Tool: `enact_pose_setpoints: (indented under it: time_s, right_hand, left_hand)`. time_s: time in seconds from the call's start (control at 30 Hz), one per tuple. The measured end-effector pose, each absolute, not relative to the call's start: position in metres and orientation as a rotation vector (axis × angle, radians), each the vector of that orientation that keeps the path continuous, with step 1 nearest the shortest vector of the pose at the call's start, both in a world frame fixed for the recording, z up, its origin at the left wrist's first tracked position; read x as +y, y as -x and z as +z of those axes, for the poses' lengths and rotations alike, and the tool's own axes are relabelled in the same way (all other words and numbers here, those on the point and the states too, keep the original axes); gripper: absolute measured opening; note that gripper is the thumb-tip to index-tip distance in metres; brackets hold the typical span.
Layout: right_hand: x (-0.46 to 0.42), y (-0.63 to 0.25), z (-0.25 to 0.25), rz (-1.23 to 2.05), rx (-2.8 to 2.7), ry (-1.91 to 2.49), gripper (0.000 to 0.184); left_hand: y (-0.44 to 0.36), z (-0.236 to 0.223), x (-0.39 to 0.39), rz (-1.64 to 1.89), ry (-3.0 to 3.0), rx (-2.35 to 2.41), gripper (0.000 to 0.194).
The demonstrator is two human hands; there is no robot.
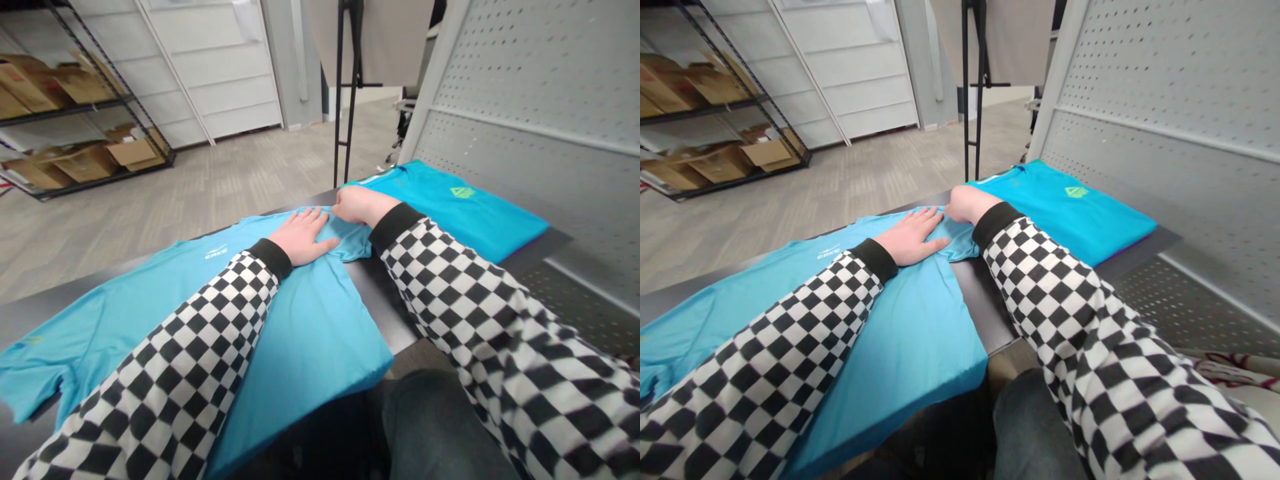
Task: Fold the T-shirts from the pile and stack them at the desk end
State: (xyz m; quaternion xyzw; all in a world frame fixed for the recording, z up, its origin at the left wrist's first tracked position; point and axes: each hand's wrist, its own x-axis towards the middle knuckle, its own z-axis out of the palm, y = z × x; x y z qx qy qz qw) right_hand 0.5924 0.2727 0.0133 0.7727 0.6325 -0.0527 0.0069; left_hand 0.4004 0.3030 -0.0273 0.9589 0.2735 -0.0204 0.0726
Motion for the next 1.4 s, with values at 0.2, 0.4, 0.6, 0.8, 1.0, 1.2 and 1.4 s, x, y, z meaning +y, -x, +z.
enact_pose_setpoints:
  time_s: [0.2, 0.4, 0.6, 0.8, 1.0, 1.2, 1.4]
  right_hand:
    - [0.272, -0.588, 0.020, -0.074, 2.055, -2.538, 0.030]
    - [0.260, -0.571, 0.024, -1.091, 2.311, -2.581, 0.042]
    - [0.257, -0.584, 0.015, -1.695, 1.922, -2.387, 0.048]
    - [0.256, -0.605, 0.025, -1.549, 1.685, -2.367, 0.058]
    - [0.253, -0.598, 0.030, -1.476, 1.832, -2.339, 0.057]
    - [0.246, -0.580, 0.029, -1.691, 1.941, -2.110, 0.052]
    - [0.245, -0.588, 0.032, -1.695, 1.778, -2.058, 0.055]
  left_hand:
    - [-0.401, -0.028, 0.303, -0.052, -2.861, 0.831, 0.106]
    - [-0.400, -0.028, 0.304, 0.129, -2.861, 0.776, 0.087]
    - [-0.401, -0.026, 0.302, 0.043, -2.847, 0.808, 0.101]
    - [-0.401, -0.026, 0.302, 0.009, -2.815, 0.889, 0.098]
    - [-0.401, -0.028, 0.310, 0.250, -2.851, 0.973, 0.067]
    - [-0.402, -0.032, 0.315, 0.108, -2.885, 0.968, 0.067]
    - [-0.402, -0.027, 0.312, 0.058, -2.900, 0.993, 0.065]
